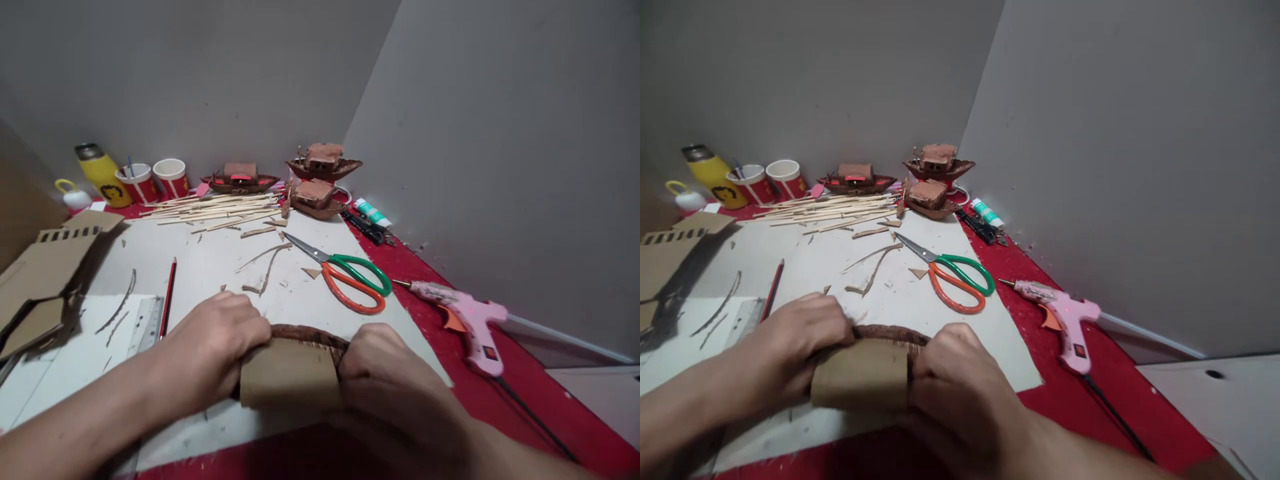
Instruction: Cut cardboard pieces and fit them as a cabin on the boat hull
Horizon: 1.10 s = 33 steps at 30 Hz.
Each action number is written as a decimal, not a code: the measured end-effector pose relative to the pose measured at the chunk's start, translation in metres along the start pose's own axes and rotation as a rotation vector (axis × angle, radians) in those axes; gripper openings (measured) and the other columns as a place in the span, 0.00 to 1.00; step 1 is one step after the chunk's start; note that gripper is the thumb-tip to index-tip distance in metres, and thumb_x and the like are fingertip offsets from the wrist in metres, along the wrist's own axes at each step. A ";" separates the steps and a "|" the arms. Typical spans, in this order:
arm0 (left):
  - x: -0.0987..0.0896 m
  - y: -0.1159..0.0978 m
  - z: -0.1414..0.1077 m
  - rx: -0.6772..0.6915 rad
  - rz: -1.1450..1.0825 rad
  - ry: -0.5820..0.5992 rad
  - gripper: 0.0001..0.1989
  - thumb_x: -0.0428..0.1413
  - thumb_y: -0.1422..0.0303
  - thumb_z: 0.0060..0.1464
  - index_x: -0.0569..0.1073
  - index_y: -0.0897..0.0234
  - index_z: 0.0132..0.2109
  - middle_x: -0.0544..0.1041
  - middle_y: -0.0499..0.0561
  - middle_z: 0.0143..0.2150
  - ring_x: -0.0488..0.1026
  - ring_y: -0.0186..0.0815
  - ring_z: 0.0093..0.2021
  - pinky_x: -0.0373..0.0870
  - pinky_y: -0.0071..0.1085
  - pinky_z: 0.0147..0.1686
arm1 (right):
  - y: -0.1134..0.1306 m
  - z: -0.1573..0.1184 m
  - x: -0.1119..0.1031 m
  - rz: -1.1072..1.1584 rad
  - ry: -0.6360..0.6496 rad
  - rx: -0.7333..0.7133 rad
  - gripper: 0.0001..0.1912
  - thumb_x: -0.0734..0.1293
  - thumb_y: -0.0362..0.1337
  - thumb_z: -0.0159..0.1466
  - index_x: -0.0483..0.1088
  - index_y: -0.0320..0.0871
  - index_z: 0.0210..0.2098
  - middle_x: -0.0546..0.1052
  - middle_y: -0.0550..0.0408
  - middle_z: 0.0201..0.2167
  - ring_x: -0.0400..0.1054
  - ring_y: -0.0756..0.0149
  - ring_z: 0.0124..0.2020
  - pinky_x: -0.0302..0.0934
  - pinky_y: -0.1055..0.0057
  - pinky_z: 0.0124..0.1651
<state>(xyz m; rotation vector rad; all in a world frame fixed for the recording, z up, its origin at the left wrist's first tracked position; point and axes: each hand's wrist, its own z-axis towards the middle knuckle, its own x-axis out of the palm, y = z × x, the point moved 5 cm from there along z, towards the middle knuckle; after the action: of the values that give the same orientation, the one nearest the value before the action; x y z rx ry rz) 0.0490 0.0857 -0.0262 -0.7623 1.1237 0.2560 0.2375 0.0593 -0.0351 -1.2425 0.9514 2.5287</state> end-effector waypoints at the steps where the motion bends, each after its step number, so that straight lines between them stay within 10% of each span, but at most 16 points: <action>1: 0.001 -0.002 -0.001 0.020 0.003 0.007 0.08 0.49 0.79 0.53 0.70 0.64 0.32 0.74 0.50 0.29 0.68 0.37 0.31 0.63 0.34 0.33 | -0.001 0.000 0.001 0.005 -0.007 0.005 0.08 0.66 0.35 0.65 0.68 0.45 0.28 0.72 0.56 0.26 0.64 0.65 0.29 0.56 0.64 0.34; 13: -0.001 0.008 0.003 -0.157 -0.080 -0.006 0.10 0.52 0.74 0.57 0.72 0.58 0.44 0.77 0.55 0.49 0.73 0.43 0.47 0.74 0.37 0.40 | -0.018 0.003 0.000 0.019 -0.066 0.039 0.07 0.68 0.35 0.63 0.71 0.47 0.28 0.73 0.57 0.22 0.65 0.66 0.25 0.60 0.63 0.33; 33: 0.004 0.019 0.012 -0.331 -0.199 0.060 0.12 0.51 0.81 0.46 0.72 0.64 0.36 0.77 0.47 0.32 0.72 0.33 0.31 0.66 0.27 0.31 | -0.015 0.006 0.007 0.026 0.042 -0.030 0.12 0.67 0.36 0.66 0.71 0.41 0.25 0.71 0.56 0.25 0.62 0.66 0.31 0.49 0.64 0.39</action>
<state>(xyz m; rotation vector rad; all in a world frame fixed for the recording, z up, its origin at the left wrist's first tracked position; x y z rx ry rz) 0.0490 0.1070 -0.0357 -1.1749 1.0650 0.2554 0.2349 0.0743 -0.0449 -1.3052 0.9482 2.5551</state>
